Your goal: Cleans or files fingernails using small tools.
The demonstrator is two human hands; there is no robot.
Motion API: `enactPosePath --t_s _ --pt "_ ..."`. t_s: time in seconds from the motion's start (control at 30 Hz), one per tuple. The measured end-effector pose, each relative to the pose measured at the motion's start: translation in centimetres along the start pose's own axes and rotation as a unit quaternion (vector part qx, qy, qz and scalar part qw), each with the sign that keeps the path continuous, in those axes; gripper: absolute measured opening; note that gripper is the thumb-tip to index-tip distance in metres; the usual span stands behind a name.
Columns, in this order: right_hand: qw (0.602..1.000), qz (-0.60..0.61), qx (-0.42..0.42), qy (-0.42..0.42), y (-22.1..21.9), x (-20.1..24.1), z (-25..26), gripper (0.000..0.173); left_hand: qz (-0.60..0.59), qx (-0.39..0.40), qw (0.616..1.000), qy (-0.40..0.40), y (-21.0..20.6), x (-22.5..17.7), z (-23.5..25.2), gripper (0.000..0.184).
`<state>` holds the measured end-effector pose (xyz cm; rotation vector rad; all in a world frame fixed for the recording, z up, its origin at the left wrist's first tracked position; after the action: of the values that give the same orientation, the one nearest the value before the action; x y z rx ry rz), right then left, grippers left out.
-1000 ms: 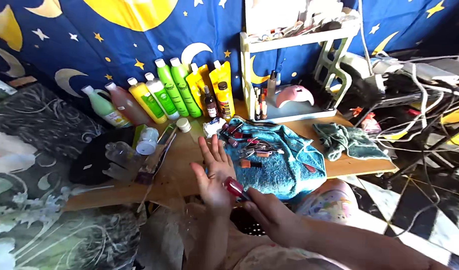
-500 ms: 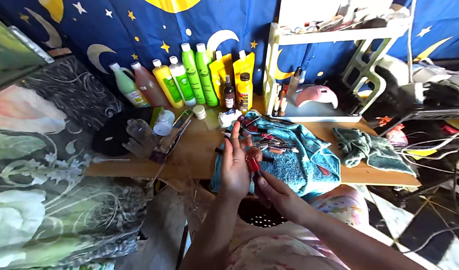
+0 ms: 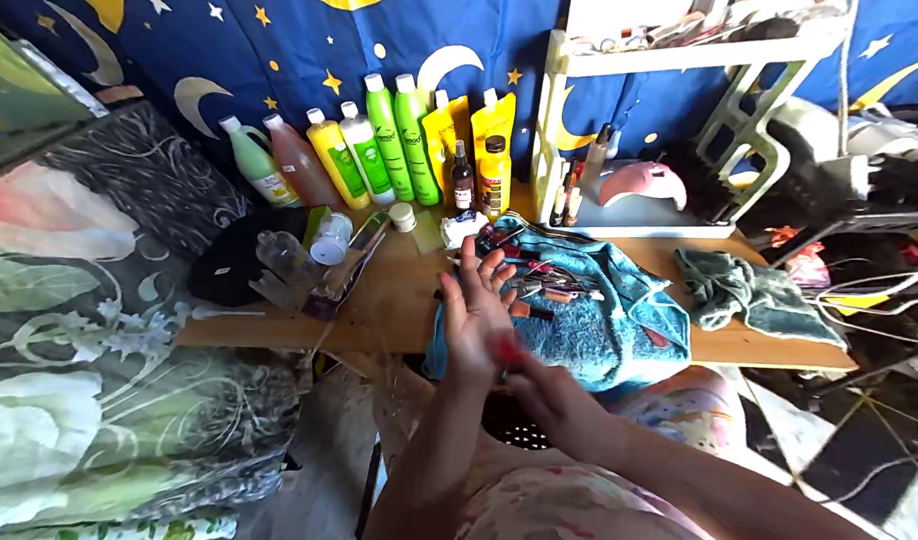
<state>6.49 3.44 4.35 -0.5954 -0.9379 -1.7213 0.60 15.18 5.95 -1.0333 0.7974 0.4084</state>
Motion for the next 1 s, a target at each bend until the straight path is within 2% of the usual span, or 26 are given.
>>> enactPosePath --t_s 0.03,0.07,0.13,0.17,0.2,0.23,0.27,0.33,0.4,0.5,0.6,0.67,0.73,0.8,0.87,0.93,0.97,1.0 --pt "0.999 -0.008 0.033 -0.043 -0.6 -0.5 0.2 0.042 0.018 0.007 1.000 -0.006 0.0 -0.3 0.1 0.079" --pt "0.998 -0.004 0.037 -0.043 -0.3 0.4 0.5 0.044 0.026 -0.003 1.000 -0.014 0.3 -0.5 0.2 0.077" --pt "0.999 0.025 -0.022 0.034 1.8 2.9 0.5 0.042 0.032 -0.024 0.999 -0.032 1.4 -0.5 0.4 0.075" --pt "0.997 0.030 -0.044 0.048 2.0 2.8 0.2 0.040 0.030 -0.026 0.999 -0.031 1.6 -0.3 0.3 0.076" --pt "0.999 0.025 -0.034 0.020 1.3 1.3 0.1 0.038 0.032 -0.017 0.999 -0.021 1.4 0.1 0.1 0.077" --pt "0.998 0.041 0.000 -0.049 0.0 -0.9 0.3 0.040 0.041 -0.004 0.999 -0.011 0.8 0.3 0.0 0.078" --pt "0.986 0.082 0.041 -0.141 -1.4 -3.1 0.3 0.040 0.041 0.011 0.999 0.003 0.2 0.5 -0.1 0.078" --pt "0.951 0.180 0.065 -0.244 -2.3 -4.7 0.3 0.041 -0.003 0.005 0.999 0.045 -0.1 1.1 -0.3 0.078" --pt "0.903 0.298 0.081 -0.298 -2.7 -4.4 0.0 0.037 -0.049 0.013 0.995 0.088 -0.5 1.5 -0.9 0.084" --pt "0.881 0.350 0.096 -0.305 -2.6 -3.9 -0.1 0.034 -0.083 0.097 0.985 0.118 -2.1 1.6 -1.2 0.086" --pt "0.891 0.338 0.093 -0.290 -2.5 -3.8 -0.3 0.033 -0.072 0.091 0.989 0.092 -2.2 1.5 -1.2 0.066" --pt "0.925 0.261 0.079 -0.264 -2.0 -4.2 -0.3 0.034 -0.048 0.071 0.993 0.075 -2.0 1.4 -1.1 0.061" --pt "0.963 0.116 0.082 -0.228 -1.2 -4.4 0.1 0.040 -0.006 0.045 0.996 0.073 -1.4 1.4 -1.2 0.063" --pt "0.982 0.030 0.066 -0.174 0.7 -3.0 1.0 0.045 0.004 0.039 0.997 0.072 -0.9 1.5 -1.1 0.066" --pt "0.998 0.032 -0.025 -0.057 4.0 1.3 2.1 0.046 -0.013 0.017 0.997 0.070 0.0 1.4 -0.7 0.072" --pt "0.989 0.046 -0.131 0.050 6.1 4.3 1.5 0.043 -0.036 -0.039 0.995 0.084 1.2 1.6 -0.4 0.079" --pt "0.987 0.030 -0.143 0.066 5.6 4.0 0.8 0.041 -0.039 -0.049 0.994 0.086 1.3 1.6 -0.4 0.082" --pt "0.993 -0.018 -0.108 0.049 4.1 2.5 0.2 0.041 -0.036 -0.041 0.995 0.085 1.0 1.5 -0.4 0.084"
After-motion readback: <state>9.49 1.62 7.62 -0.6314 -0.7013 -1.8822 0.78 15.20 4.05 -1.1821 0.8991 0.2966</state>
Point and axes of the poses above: each hand's wrist, its own z-axis towards the middle knuckle, its own y-axis out of the back of the hand, x = y × z, the point moved 10 cm from there along z, towards the middle knuckle, and after that the axes turned 3 degrees about -x, right-handed, at the moved point
